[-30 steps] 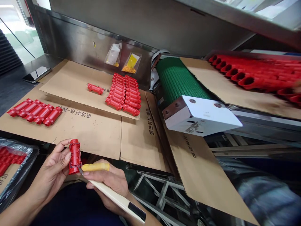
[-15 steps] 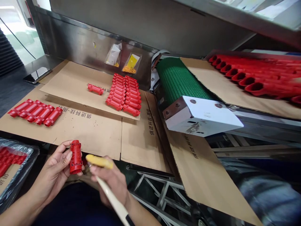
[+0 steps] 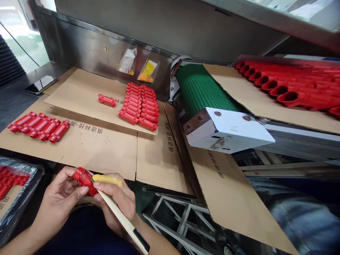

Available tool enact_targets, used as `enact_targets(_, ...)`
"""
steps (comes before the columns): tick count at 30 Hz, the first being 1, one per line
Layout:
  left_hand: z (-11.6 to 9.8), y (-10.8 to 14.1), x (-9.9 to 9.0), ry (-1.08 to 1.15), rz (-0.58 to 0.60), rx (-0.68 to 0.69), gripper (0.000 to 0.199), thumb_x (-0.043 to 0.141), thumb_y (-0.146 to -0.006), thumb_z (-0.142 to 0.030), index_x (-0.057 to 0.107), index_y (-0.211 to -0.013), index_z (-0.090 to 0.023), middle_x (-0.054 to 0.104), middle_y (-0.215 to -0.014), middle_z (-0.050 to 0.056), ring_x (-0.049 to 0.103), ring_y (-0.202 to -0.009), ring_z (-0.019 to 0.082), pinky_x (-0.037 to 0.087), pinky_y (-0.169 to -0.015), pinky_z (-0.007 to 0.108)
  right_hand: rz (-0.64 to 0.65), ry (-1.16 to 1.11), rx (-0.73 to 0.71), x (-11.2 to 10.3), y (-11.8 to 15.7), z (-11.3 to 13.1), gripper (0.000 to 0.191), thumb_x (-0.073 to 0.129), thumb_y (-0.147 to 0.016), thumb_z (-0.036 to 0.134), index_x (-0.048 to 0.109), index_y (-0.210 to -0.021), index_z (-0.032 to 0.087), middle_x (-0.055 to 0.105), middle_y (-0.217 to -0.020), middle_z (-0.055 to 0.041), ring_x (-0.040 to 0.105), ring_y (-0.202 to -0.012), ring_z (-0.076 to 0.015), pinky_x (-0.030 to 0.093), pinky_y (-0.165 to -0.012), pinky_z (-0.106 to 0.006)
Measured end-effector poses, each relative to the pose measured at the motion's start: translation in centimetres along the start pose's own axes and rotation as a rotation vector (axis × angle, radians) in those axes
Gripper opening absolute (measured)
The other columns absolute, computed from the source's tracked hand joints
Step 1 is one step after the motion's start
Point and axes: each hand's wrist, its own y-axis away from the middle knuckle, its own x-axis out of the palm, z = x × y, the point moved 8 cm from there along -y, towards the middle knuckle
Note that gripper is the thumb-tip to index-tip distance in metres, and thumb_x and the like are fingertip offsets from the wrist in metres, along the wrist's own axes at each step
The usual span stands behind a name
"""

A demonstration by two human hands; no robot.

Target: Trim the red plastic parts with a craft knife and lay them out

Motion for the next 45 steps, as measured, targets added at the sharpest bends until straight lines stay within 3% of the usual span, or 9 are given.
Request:
enact_targets(16,0.0,0.2,0.0,0.000,-0.030,0.031,0.010,0.085,-0.088,-0.022,0.076,-0.093,-0.025,0.080,-0.088,0.000,0.079,-0.081,0.014,0.062,-0.078,0.018,-0.040,0.032,-0.057,0.2,0.3,0.5,0.030,0.064,-0.096,0.002,0.070,-0.123,0.012,0.078,-0.108,-0.0139,0.074,-0.102,-0.0239,0.066,-0.090,-0.039)
enact_targets(23,0.8,0.7,-0.2,0.041,-0.088,-0.041,0.015,0.087,-0.087,-0.025,0.076,-0.097,-0.024,0.082,-0.099,0.005,0.079,-0.091,0.021,0.064,-0.083,0.026,-0.043,0.021,0.010,0.1,0.6,0.3,0.033,0.062,-0.099,0.008,0.067,-0.130,0.020,0.078,-0.112,-0.0128,0.074,-0.104,-0.0258,0.066,-0.089,-0.043)
enact_targets(30,0.9,0.5,-0.2,0.037,-0.066,-0.045,0.014,0.087,-0.087,-0.025,0.076,-0.095,-0.025,0.080,-0.092,0.004,0.077,-0.085,0.018,0.062,-0.080,0.024,-0.026,0.008,0.023,-0.2,0.6,0.1,0.027,0.063,-0.102,0.013,0.068,-0.128,0.020,0.078,-0.112,-0.0117,0.074,-0.104,-0.0249,0.065,-0.089,-0.041)
enact_targets(32,0.9,0.5,-0.3,0.101,-0.087,-0.075,0.022,0.089,-0.084,-0.025,0.075,-0.101,-0.028,0.080,-0.094,0.002,0.076,-0.085,0.018,0.062,-0.079,0.024,-0.050,0.037,0.104,-1.1,0.7,-0.5,0.025,0.064,-0.102,0.014,0.069,-0.125,0.022,0.078,-0.112,-0.0109,0.074,-0.104,-0.0241,0.065,-0.090,-0.039)
enact_targets(35,1.6,0.6,0.4,0.318,-0.052,-0.273,0.039,0.088,-0.085,-0.031,0.071,-0.120,-0.035,0.081,-0.100,0.003,0.077,-0.084,0.020,0.063,-0.076,0.028,-0.084,0.131,0.279,-2.7,0.6,-2.0,0.017,0.062,-0.103,0.016,0.072,-0.115,0.022,0.078,-0.101,-0.0080,0.075,-0.093,-0.0209,0.063,-0.085,-0.036)
enact_targets(37,2.0,0.8,1.1,0.403,-0.006,-0.431,0.041,0.087,-0.086,-0.035,0.073,-0.125,-0.032,0.082,-0.107,0.008,0.076,-0.083,0.021,0.063,-0.073,0.028,-0.037,0.122,0.412,-2.9,0.4,-3.2,0.014,0.061,-0.104,0.022,0.074,-0.110,0.021,0.077,-0.092,-0.0061,0.073,-0.084,-0.0185,0.061,-0.077,-0.032)
enact_targets(40,2.3,1.1,1.4,0.395,0.055,-0.557,0.042,0.088,-0.084,-0.041,0.083,-0.120,-0.021,0.082,-0.115,0.015,0.072,-0.076,0.018,0.061,-0.068,0.025,0.106,-0.120,0.688,-1.3,0.8,-5.4,0.022,0.068,-0.101,0.038,0.075,-0.098,0.017,0.072,-0.076,-0.0017,0.066,-0.064,-0.0130,0.054,-0.058,-0.023)
enact_targets(43,2.2,1.3,1.4,0.416,0.071,-0.532,0.060,0.085,-0.079,-0.062,0.085,-0.121,-0.019,0.076,-0.134,0.020,0.073,-0.080,0.022,0.061,-0.068,0.028,0.185,-0.373,0.921,0.6,2.2,-6.5,0.037,0.070,-0.098,0.053,0.067,-0.088,0.018,0.059,-0.058,0.0061,0.051,-0.044,-0.0081,0.042,-0.041,-0.018)
enact_targets(45,1.7,1.0,0.6,0.301,0.018,-0.400,0.058,0.091,-0.074,-0.057,0.087,-0.118,-0.020,0.074,-0.139,0.019,0.075,-0.093,0.027,0.061,-0.074,0.027,0.184,-0.319,0.886,0.4,2.2,-6.1,0.035,0.068,-0.099,0.052,0.067,-0.088,0.019,0.058,-0.058,0.0059,0.051,-0.043,-0.0090,0.043,-0.040,-0.018)
